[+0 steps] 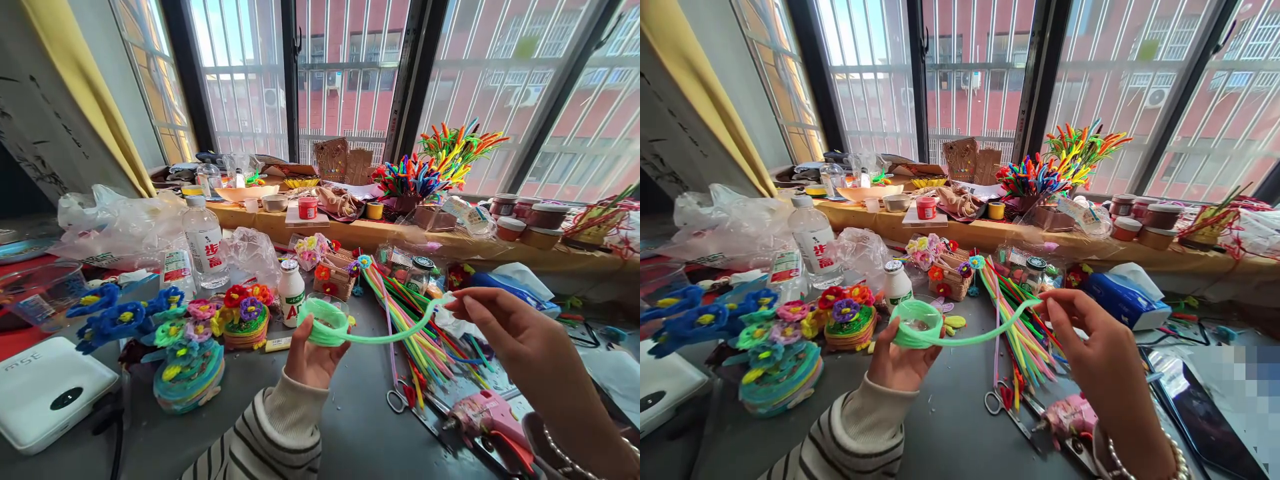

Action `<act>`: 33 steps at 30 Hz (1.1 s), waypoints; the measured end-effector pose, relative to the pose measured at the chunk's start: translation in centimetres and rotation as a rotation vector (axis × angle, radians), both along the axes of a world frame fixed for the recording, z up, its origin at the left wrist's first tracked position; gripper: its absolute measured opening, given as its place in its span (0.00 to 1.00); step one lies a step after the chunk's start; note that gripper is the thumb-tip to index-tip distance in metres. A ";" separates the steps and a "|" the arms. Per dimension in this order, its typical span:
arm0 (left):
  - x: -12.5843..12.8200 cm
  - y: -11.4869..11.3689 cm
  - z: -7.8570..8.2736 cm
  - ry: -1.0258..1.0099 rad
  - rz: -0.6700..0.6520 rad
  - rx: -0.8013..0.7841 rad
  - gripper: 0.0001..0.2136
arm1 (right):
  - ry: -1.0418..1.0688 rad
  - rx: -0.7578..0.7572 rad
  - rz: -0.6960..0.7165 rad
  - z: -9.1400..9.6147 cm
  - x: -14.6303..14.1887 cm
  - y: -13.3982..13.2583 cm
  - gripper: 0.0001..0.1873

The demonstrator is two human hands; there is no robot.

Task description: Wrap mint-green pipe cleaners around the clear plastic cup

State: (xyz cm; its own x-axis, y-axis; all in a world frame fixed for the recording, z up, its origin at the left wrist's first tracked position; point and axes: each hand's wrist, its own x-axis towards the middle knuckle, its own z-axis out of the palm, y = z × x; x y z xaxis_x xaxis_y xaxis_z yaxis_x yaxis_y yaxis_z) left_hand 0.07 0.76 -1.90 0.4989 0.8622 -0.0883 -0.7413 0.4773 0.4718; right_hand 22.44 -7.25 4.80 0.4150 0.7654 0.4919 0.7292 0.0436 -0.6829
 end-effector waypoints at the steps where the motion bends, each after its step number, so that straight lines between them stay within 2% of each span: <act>1: 0.1 0.0 0.0 0.012 0.022 -0.011 0.13 | -0.023 -0.018 -0.005 -0.2 0.3 0.1 0.16; 6: 0.4 0.2 -0.2 0.059 0.069 -0.011 0.13 | -0.115 -0.110 -0.002 -1.8 1.1 -0.1 0.14; 10: 0.5 0.3 -0.2 0.073 0.079 0.060 0.12 | -0.117 -0.127 0.106 -2.5 0.3 -0.5 0.12; 14: 0.6 0.2 -0.2 0.051 0.068 0.124 0.13 | -0.118 -0.068 0.242 -2.0 -2.0 0.0 0.11; 16: 0.8 0.0 0.0 0.035 0.033 0.146 0.14 | -0.180 -0.008 0.316 -1.6 -3.6 0.4 0.14; 19: 1.3 -0.3 0.4 0.020 -0.021 0.162 0.13 | -0.371 0.093 0.418 -1.1 -5.5 1.1 0.26; 25: 2.1 -0.5 0.9 0.061 -0.129 0.238 0.13 | -0.296 0.105 0.456 -1.0 -6.0 1.9 0.12; 30: 2.0 -0.5 0.1 0.136 -0.125 0.212 0.15 | -0.281 0.070 0.552 -1.0 -5.7 1.8 0.16; 33: 1.9 -0.6 -0.1 0.146 -0.149 0.210 0.14 | -0.285 0.060 0.548 -1.1 -6.0 1.7 0.14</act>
State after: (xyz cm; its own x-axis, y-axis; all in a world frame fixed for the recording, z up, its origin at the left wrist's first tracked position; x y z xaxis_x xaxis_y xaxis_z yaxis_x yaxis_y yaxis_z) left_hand 1.95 0.14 -2.04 0.6169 0.7871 0.0043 -0.5874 0.4567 0.6681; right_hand 16.47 -5.55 3.72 -0.1846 0.7977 0.5741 0.7432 0.4955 -0.4496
